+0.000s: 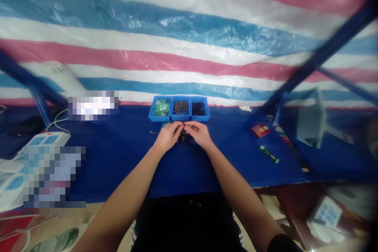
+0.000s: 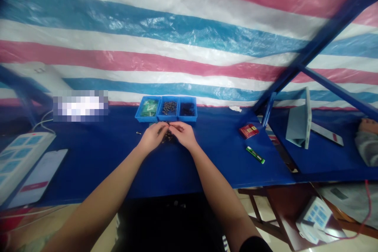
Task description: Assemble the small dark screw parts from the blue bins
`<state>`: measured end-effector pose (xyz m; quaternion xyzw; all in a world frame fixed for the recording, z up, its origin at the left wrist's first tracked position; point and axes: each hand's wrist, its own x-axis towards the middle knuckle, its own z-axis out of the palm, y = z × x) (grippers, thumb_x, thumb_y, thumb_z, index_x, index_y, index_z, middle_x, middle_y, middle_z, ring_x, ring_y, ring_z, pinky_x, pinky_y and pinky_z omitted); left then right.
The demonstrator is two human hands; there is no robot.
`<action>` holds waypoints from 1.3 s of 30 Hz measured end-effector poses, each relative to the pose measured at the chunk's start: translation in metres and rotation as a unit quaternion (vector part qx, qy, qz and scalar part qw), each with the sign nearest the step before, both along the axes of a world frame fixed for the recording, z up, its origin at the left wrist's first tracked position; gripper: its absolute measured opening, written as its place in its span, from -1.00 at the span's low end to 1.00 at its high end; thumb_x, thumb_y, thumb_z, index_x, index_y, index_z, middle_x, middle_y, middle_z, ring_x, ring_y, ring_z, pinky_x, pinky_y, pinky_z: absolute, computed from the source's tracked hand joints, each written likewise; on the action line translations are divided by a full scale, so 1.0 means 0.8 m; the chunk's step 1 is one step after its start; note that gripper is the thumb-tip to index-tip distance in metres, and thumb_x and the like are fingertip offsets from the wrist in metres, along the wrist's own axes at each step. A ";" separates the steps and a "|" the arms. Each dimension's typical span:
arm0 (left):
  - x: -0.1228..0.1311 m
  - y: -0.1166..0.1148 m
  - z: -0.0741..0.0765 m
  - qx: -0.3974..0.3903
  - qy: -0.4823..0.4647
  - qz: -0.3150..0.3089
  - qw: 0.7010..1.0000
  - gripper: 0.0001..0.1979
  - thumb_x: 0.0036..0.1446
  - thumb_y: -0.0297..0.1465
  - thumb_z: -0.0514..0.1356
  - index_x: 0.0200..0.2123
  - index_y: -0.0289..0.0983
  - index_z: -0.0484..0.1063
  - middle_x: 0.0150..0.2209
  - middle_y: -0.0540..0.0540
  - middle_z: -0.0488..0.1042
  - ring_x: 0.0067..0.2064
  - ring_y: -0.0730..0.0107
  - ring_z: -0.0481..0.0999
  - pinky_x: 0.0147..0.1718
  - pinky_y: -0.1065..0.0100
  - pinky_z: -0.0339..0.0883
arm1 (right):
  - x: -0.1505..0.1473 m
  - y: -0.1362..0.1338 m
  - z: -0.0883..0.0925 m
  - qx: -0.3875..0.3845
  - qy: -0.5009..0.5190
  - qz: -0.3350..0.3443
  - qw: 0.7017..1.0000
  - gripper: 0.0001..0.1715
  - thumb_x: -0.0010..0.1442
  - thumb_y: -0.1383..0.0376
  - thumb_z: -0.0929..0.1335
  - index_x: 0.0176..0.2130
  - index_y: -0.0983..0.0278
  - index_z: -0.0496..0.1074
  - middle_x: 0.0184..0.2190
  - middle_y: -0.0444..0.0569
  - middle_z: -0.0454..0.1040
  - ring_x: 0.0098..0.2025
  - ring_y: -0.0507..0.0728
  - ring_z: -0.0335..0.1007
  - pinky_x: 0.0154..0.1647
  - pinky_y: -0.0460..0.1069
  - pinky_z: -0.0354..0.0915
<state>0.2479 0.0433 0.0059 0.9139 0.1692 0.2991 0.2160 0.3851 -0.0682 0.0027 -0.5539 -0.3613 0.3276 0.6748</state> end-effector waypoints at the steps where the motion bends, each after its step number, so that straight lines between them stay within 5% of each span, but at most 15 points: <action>1: 0.000 0.000 0.001 -0.003 0.002 0.001 1.000 -0.77 0.33 -0.28 0.02 -0.10 -0.19 0.42 -0.21 -0.06 0.55 -0.24 0.31 0.50 -0.19 0.31 0.36 | 0.000 0.000 0.000 0.005 0.000 0.002 1.000 -0.60 -0.01 0.14 0.49 -0.18 0.28 0.55 -0.34 -0.03 0.59 -0.35 0.08 0.51 -0.16 0.03 0.44; 39: 0.000 -0.002 0.006 0.013 -0.037 0.000 0.999 -0.77 0.30 -0.27 0.08 -0.11 -0.17 0.49 -0.17 -0.06 0.59 -0.19 0.32 0.56 -0.15 0.30 0.39 | 0.002 0.001 0.002 -0.016 0.000 -0.011 1.000 -0.59 -0.01 0.08 0.48 -0.20 0.28 0.57 -0.38 -0.03 0.59 -0.39 0.09 0.50 -0.22 0.04 0.46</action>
